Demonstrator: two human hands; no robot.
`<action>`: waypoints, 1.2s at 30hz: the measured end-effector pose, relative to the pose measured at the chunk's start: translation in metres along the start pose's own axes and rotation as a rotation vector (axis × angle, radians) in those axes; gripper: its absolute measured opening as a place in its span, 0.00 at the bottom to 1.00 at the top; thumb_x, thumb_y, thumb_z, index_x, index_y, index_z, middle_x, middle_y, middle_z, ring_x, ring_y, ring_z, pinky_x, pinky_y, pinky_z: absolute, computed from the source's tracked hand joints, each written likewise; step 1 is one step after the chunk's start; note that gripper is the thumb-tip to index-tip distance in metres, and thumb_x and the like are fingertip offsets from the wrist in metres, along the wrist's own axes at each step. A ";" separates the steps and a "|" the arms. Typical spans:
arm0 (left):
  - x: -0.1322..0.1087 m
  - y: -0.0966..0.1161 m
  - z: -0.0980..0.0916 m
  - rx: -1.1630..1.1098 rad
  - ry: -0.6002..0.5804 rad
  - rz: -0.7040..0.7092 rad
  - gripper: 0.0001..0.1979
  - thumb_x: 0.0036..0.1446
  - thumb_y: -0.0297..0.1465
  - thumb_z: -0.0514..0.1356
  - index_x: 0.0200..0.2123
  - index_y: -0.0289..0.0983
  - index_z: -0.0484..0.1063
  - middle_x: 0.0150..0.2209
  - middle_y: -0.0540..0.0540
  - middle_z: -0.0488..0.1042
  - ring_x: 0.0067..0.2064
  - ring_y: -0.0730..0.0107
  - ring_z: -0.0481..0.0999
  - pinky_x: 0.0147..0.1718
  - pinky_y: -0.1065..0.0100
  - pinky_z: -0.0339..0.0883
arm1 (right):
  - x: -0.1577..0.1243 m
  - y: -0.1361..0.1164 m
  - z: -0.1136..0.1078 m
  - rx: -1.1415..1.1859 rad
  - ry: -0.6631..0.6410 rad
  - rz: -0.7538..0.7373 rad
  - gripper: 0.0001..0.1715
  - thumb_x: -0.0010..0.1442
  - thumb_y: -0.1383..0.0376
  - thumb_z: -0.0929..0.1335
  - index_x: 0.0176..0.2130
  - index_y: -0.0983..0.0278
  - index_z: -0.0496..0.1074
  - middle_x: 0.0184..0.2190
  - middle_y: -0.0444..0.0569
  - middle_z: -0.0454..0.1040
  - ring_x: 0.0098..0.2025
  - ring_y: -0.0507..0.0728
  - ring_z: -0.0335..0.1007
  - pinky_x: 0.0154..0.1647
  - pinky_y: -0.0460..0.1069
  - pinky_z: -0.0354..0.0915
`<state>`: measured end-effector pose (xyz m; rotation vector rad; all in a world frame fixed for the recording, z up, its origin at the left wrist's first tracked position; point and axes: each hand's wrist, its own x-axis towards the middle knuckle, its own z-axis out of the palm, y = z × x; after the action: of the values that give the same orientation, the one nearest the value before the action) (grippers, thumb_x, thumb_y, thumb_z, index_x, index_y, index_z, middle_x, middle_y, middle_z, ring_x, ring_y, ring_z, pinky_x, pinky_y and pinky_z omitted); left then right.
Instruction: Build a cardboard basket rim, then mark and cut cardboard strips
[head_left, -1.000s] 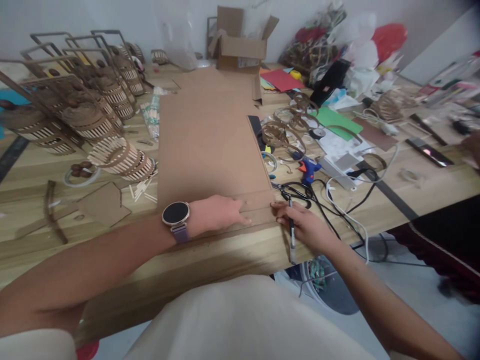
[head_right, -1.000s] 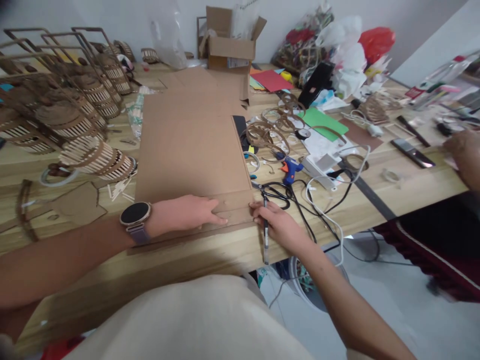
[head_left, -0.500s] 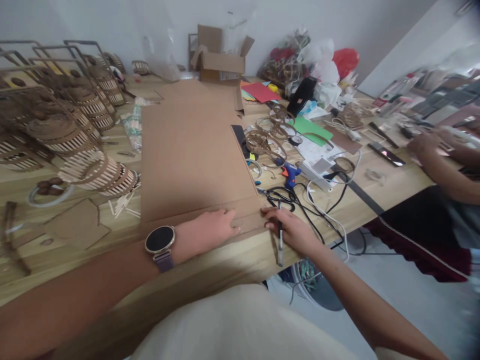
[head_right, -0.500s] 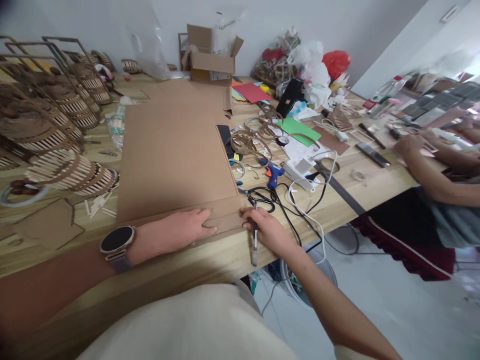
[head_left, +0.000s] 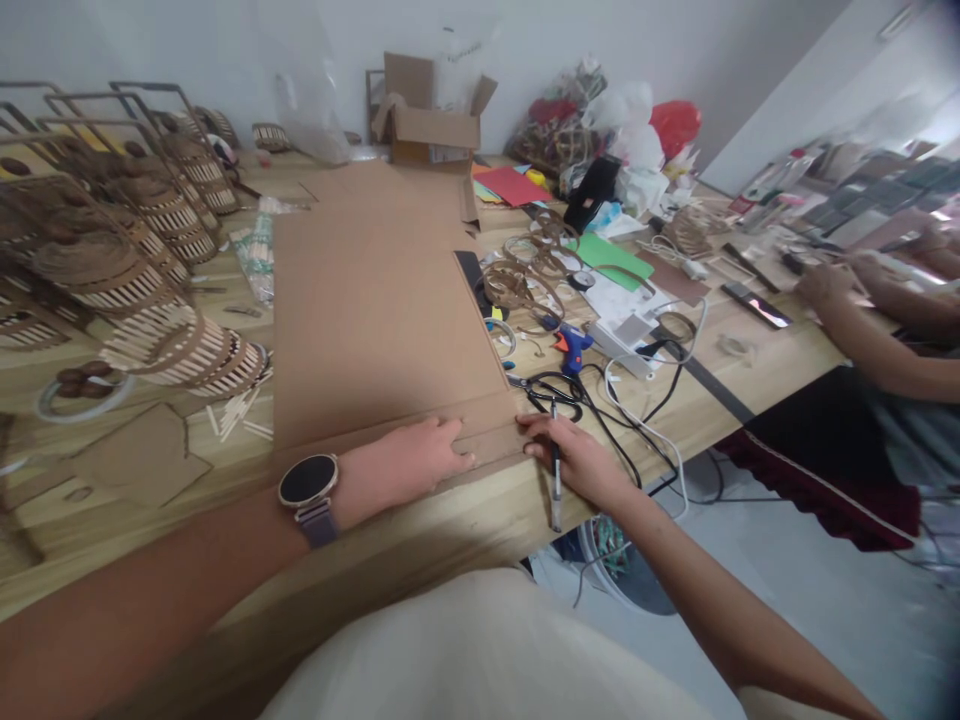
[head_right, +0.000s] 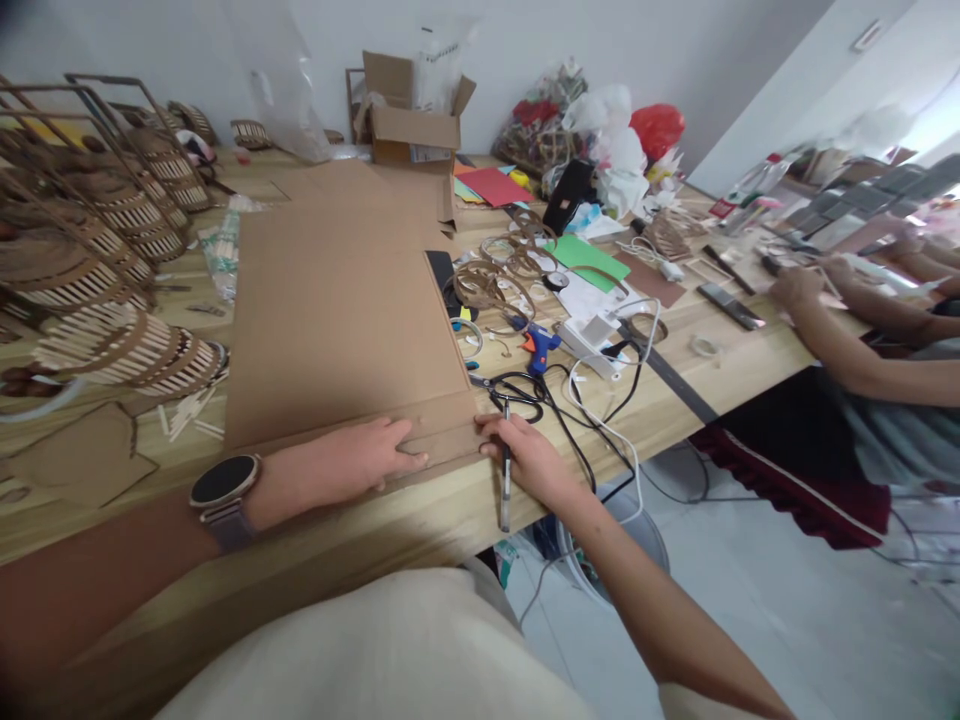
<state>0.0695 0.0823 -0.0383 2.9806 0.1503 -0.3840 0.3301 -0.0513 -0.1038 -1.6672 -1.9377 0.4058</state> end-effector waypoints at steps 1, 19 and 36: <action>0.000 0.000 0.000 0.002 0.000 0.004 0.20 0.65 0.24 0.53 0.58 0.44 0.69 0.47 0.41 0.71 0.42 0.59 0.73 0.38 0.66 0.66 | 0.000 0.000 0.000 0.009 0.001 0.007 0.02 0.66 0.64 0.65 0.39 0.58 0.69 0.51 0.54 0.78 0.53 0.61 0.75 0.52 0.59 0.71; 0.004 -0.009 -0.006 0.031 -0.064 0.058 0.27 0.65 0.19 0.44 0.61 0.45 0.67 0.50 0.41 0.72 0.40 0.66 0.74 0.37 0.69 0.63 | 0.004 0.003 -0.014 0.161 -0.096 0.087 0.04 0.64 0.63 0.65 0.40 0.58 0.69 0.53 0.53 0.78 0.55 0.60 0.75 0.54 0.58 0.71; 0.012 -0.010 -0.021 -0.066 -0.140 0.033 0.22 0.61 0.21 0.57 0.55 0.45 0.74 0.48 0.42 0.73 0.38 0.64 0.73 0.30 0.67 0.60 | 0.003 0.009 -0.011 0.053 -0.100 0.065 0.08 0.64 0.60 0.65 0.42 0.57 0.71 0.53 0.53 0.78 0.50 0.66 0.78 0.50 0.61 0.74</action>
<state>0.0855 0.0958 -0.0221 2.8752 0.0967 -0.5699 0.3435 -0.0482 -0.0990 -1.7091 -1.9295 0.5702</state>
